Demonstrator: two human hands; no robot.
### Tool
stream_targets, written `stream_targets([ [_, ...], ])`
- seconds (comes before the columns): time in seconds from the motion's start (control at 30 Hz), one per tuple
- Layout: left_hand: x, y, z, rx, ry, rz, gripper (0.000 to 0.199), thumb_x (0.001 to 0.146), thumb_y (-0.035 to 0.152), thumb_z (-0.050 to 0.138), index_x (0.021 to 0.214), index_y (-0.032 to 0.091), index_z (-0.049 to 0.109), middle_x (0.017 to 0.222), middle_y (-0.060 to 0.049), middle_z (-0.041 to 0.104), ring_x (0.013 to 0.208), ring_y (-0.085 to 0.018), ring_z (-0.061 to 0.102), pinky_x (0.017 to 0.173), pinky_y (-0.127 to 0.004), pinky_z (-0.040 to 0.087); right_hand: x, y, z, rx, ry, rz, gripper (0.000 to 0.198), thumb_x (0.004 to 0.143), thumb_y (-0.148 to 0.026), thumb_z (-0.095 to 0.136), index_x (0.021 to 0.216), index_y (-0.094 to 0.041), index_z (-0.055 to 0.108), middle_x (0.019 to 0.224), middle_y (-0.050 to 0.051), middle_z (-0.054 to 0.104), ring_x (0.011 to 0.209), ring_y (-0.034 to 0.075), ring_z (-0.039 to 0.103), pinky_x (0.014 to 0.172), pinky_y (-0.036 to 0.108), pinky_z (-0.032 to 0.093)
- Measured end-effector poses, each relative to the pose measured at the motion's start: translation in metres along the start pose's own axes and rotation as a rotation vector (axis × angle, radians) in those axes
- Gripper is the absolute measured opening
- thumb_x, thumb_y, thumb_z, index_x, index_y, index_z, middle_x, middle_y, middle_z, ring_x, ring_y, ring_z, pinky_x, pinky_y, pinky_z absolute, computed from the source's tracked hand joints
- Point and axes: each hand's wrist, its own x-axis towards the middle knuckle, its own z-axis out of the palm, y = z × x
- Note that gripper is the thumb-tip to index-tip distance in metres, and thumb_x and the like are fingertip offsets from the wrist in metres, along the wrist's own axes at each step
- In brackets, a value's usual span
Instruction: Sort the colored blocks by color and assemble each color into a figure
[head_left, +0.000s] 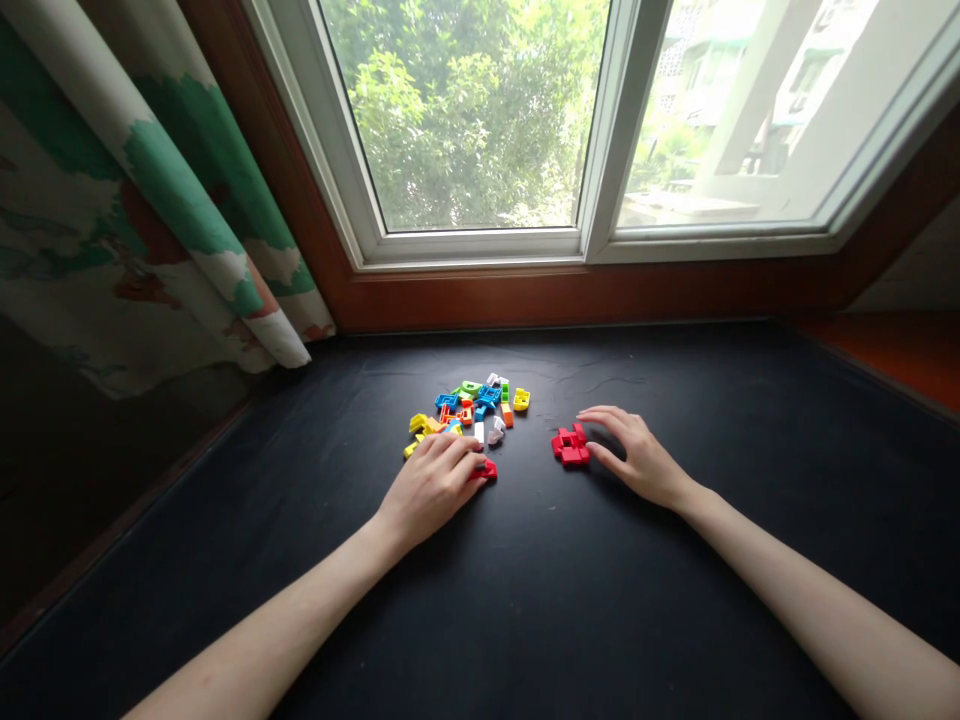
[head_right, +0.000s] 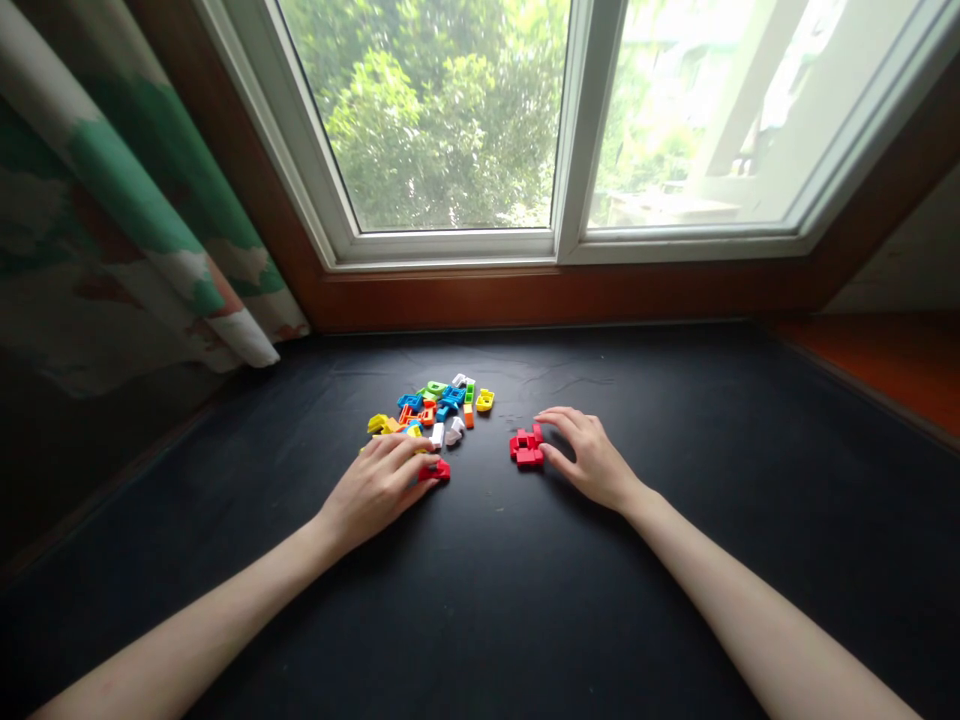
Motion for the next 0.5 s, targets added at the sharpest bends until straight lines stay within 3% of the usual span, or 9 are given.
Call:
stream_targets([
  [0.23,0.003,0.017,0.001,-0.250,-0.010,-0.024,0.016,0.096,0.030,0.054,0.104,0.020,0.063,0.100,-0.004,0.072,0.095,-0.020,0.065,0.085,-0.034,0.049,0.000,-0.002,0.000,-0.012,0.048,-0.030,0.030,0.094,-0.033,0.048,0.123,-0.027,0.057,0.123,0.010,0.063,0.118,0.027,0.057,0.098,0.045,0.045],
  [0.5,0.028,0.032,0.019,-0.429,0.007,-0.140,0.014,0.094,0.024,0.058,0.106,0.019,0.058,0.103,-0.006,0.067,0.096,-0.020,0.065,0.087,-0.033,0.053,-0.001,-0.013,0.003,0.038,0.048,-0.050,0.023,0.095,-0.027,0.047,0.117,-0.025,0.056,0.119,0.009,0.063,0.116,0.026,0.057,0.097,0.043,0.043],
])
